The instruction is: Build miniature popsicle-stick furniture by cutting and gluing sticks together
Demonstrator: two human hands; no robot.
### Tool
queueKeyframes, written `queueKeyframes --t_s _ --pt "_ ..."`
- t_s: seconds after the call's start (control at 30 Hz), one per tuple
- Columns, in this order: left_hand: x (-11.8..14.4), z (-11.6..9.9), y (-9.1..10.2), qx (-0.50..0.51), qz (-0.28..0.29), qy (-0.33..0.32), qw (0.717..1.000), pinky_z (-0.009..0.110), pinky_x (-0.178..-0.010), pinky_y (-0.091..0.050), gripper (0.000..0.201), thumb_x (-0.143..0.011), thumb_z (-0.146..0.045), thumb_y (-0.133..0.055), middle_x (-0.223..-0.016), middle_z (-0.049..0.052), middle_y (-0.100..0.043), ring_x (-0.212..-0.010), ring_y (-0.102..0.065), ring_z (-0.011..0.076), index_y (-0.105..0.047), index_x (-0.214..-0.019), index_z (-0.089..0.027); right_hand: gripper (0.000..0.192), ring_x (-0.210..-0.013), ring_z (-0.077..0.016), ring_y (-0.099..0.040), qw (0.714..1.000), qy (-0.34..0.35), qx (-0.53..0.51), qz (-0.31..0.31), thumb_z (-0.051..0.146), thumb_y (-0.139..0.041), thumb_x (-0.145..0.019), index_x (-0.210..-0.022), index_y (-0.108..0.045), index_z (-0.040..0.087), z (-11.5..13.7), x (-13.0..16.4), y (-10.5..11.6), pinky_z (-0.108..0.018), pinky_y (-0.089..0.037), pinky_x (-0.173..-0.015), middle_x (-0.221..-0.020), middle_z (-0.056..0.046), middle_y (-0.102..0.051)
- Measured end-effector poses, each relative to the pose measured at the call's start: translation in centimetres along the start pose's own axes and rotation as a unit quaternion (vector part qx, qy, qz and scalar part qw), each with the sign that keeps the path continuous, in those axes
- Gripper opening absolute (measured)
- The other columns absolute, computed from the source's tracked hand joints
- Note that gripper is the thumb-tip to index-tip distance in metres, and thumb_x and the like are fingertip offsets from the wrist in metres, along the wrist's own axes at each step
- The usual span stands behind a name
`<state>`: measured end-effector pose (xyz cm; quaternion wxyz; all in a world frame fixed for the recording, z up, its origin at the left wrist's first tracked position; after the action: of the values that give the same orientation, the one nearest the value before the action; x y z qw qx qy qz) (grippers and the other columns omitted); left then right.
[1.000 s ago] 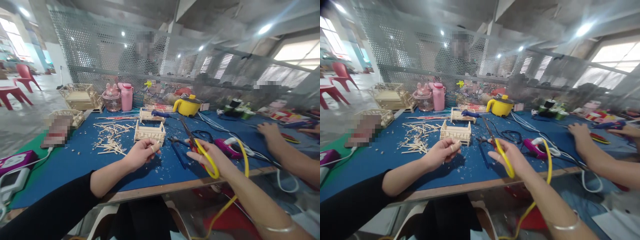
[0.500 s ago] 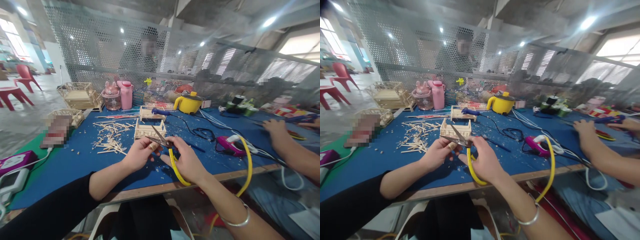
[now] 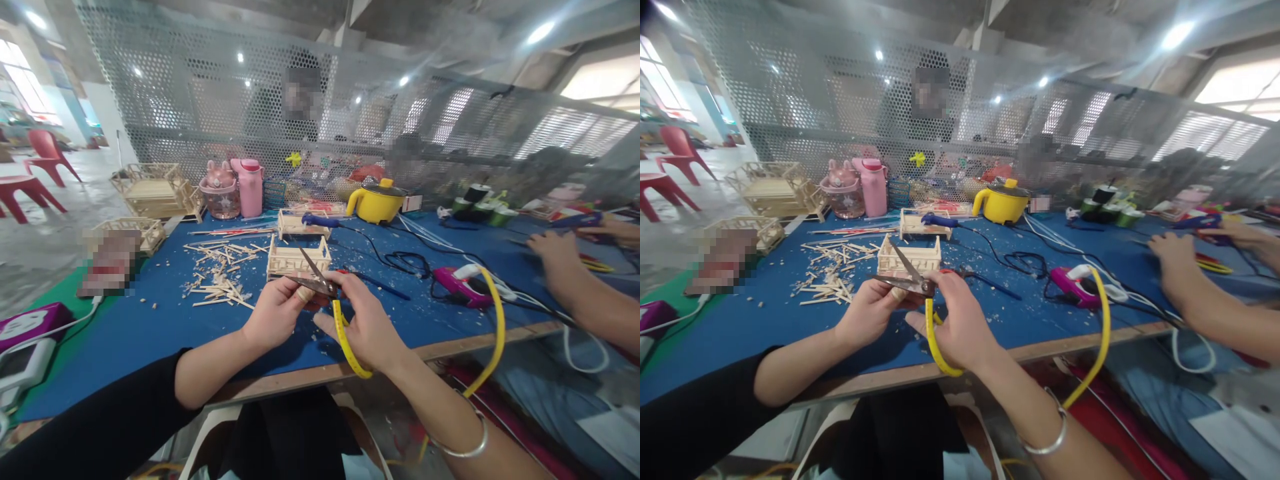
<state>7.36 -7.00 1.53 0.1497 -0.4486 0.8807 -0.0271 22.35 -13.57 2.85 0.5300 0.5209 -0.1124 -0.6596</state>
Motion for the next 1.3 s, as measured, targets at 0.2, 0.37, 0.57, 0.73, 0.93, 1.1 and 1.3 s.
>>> queueKeyframes --t_s 0.2,0.37,0.57,0.73,0.93,1.1,1.3 --pt "0.1 0.1 -0.1 -0.017 -0.036 -0.037 0.998 0.027 -0.069 -0.055 0.043 -0.076 -0.056 -0.066 -0.073 0.005 -0.072 -0.067 -0.067 0.0154 -0.069 -0.082 -0.014 0.054 -0.112 -0.0268 -0.056 1.0 0.0 0.007 -0.004 0.033 -0.07 -0.076 -0.124 -0.049 0.022 0.2 0.2 0.2 -0.044 -0.046 -0.097 -0.118 -0.01 -0.06" --pt "-0.9 0.3 1.0 -0.1 -0.095 -0.02 0.99 0.021 -0.059 -0.047 0.034 -0.081 -0.049 -0.062 -0.068 0.0 -0.064 -0.06 -0.059 0.0104 -0.062 -0.074 -0.015 0.043 -0.107 -0.0304 -0.058 0.995 -0.036 0.087 -0.04 0.033 -0.064 -0.08 -0.12 -0.052 0.021 -2.2 0.1 1.8 -0.048 -0.046 -0.094 -0.111 -0.012 -0.062" --pt "-1.2 0.7 1.2 -0.097 -0.1 0.011 0.99 0.02 -0.053 -0.044 0.033 -0.08 -0.048 -0.062 -0.065 -0.001 -0.061 -0.056 -0.055 0.0092 -0.058 -0.074 -0.016 0.046 -0.098 -0.0247 -0.059 0.983 -0.117 0.058 -0.132 0.037 -0.055 -0.085 -0.128 -0.044 0.024 -4.1 1.5 4.2 -0.041 -0.047 -0.086 -0.116 -0.01 -0.057" --pt "-1.1 0.5 0.8 -0.073 -0.095 0.0 0.993 0.02 -0.052 -0.043 0.036 -0.077 -0.052 -0.065 -0.062 -0.003 -0.058 -0.053 -0.053 0.0081 -0.058 -0.074 -0.016 0.047 -0.096 -0.0238 -0.06 0.98 -0.182 0.051 -0.053 0.045 -0.054 -0.086 -0.129 -0.046 0.027 -3.3 3.1 5.5 -0.038 -0.047 -0.084 -0.107 -0.007 -0.06" --pt "-0.6 0.1 0.0 -0.035 -0.042 -0.031 0.998 0.022 -0.057 -0.047 0.042 -0.074 -0.057 -0.067 -0.065 -0.001 -0.062 -0.057 -0.057 0.0098 -0.059 -0.074 -0.016 0.046 -0.105 -0.0253 -0.058 0.99 -0.139 0.023 0.029 0.044 -0.062 -0.082 -0.122 -0.051 0.025 -0.4 1.8 2.5 -0.042 -0.046 -0.092 -0.116 -0.008 -0.06" --pt "-0.2 0.1 -0.1 -0.048 -0.024 -0.051 0.997 0.025 -0.061 -0.05 0.041 -0.077 -0.056 -0.066 -0.067 0.001 -0.063 -0.06 -0.058 0.0117 -0.062 -0.076 -0.015 0.049 -0.107 -0.0262 -0.057 0.995 -0.097 -0.023 0.009 0.04 -0.067 -0.077 -0.12 -0.052 0.022 0.6 0.8 0.3 -0.043 -0.046 -0.092 -0.116 -0.009 -0.06" --pt "0.3 -0.2 0.4 -0.23 0.006 -0.141 0.963 0.019 -0.058 -0.046 0.019 -0.089 -0.031 -0.056 -0.066 -0.001 -0.06 -0.059 -0.053 0.0083 -0.06 -0.078 -0.016 0.032 -0.066 -0.0148 -0.058 0.95 -0.202 -0.221 -0.091 0.044 -0.065 -0.078 -0.1 -0.057 0.023 1.1 -0.1 0.7 -0.028 -0.049 -0.062 -0.075 0.002 -0.058"
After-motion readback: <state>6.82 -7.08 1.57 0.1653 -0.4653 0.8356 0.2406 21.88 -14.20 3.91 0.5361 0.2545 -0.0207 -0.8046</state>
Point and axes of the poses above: each hand's wrist, its own x-axis away from the middle knuckle, its own y-axis out of the back of the hand, z = x × y, the point moved 1 cm from there along -x, towards the middle knuckle
